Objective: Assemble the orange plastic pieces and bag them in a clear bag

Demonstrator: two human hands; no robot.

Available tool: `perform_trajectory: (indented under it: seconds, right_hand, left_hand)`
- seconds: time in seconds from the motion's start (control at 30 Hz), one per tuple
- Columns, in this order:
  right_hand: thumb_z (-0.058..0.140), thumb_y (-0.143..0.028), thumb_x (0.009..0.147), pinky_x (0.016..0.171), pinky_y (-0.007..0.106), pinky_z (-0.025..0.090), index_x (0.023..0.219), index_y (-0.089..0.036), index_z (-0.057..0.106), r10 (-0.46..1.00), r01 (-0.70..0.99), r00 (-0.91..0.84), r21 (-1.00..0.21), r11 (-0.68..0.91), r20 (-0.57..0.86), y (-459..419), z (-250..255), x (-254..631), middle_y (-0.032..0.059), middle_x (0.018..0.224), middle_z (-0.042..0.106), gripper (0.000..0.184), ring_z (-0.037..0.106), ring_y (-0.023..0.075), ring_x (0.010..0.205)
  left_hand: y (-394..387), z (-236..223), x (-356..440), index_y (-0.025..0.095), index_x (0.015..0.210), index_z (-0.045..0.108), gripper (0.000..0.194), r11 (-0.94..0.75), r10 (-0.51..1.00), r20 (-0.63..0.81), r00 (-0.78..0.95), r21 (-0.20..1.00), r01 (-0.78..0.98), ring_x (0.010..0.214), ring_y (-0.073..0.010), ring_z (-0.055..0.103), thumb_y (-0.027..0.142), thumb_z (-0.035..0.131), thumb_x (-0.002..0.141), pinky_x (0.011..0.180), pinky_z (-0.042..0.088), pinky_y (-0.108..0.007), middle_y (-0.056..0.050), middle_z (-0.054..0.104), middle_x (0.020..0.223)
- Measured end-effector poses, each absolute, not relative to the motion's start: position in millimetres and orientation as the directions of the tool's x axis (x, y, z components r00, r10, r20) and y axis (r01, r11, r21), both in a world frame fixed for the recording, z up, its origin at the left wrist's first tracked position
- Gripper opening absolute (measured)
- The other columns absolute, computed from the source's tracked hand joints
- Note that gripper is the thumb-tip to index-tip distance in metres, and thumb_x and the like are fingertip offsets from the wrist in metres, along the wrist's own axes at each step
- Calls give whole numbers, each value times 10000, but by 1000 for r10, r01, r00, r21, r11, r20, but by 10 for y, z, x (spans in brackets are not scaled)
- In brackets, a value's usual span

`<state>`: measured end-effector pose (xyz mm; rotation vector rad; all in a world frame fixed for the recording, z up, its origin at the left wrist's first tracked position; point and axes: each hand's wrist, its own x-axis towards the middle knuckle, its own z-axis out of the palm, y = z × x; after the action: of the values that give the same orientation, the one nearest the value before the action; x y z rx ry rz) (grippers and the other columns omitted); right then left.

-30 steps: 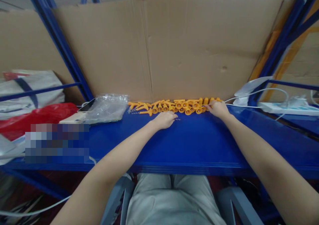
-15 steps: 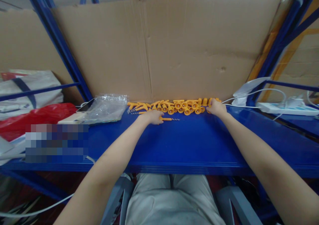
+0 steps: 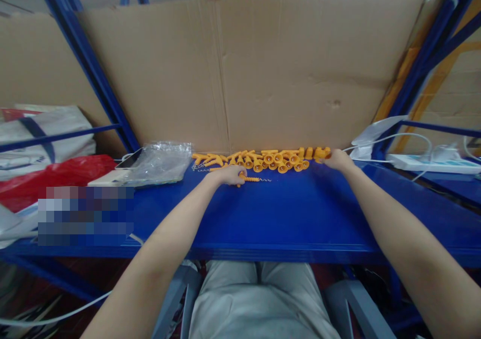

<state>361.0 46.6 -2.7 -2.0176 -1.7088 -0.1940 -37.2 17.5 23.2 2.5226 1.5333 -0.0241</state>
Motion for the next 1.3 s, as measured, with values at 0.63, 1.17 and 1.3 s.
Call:
perform_trajectory:
  seconds: [0.63, 1.17, 1.3]
  right_hand:
    - [675, -157, 742, 898, 374, 502, 1132, -223, 682, 807, 835, -394, -195, 514, 439, 17, 265, 2448, 69, 1135, 702, 396, 656, 248, 1029]
    - [695, -198, 751, 730, 329, 559, 1142, -184, 672, 816, 726, -361, -413, 549, 451, 72, 190, 2462, 63, 990, 729, 392, 673, 174, 737]
    - [685, -181, 753, 700, 327, 579, 1139, -181, 663, 831, 593, -367, -583, 556, 418, 107, 140, 2462, 58, 947, 722, 387, 676, 166, 716]
  left_hand:
    - [231, 208, -375, 169, 1061, 576, 295, -477, 879, 193, 437, 310, 822, 719, -158, 629, 202, 539, 770, 680, 452, -249, -14, 677, 773]
    - [187, 263, -372, 194, 1079, 581, 334, -483, 874, 193, 445, 270, 833, 706, -153, 628, 215, 515, 753, 648, 436, -231, -2, 692, 779]
    - [188, 265, -359, 190, 1075, 581, 322, -472, 879, 206, 430, 248, 846, 703, -163, 624, 221, 534, 758, 643, 431, -241, -5, 686, 762]
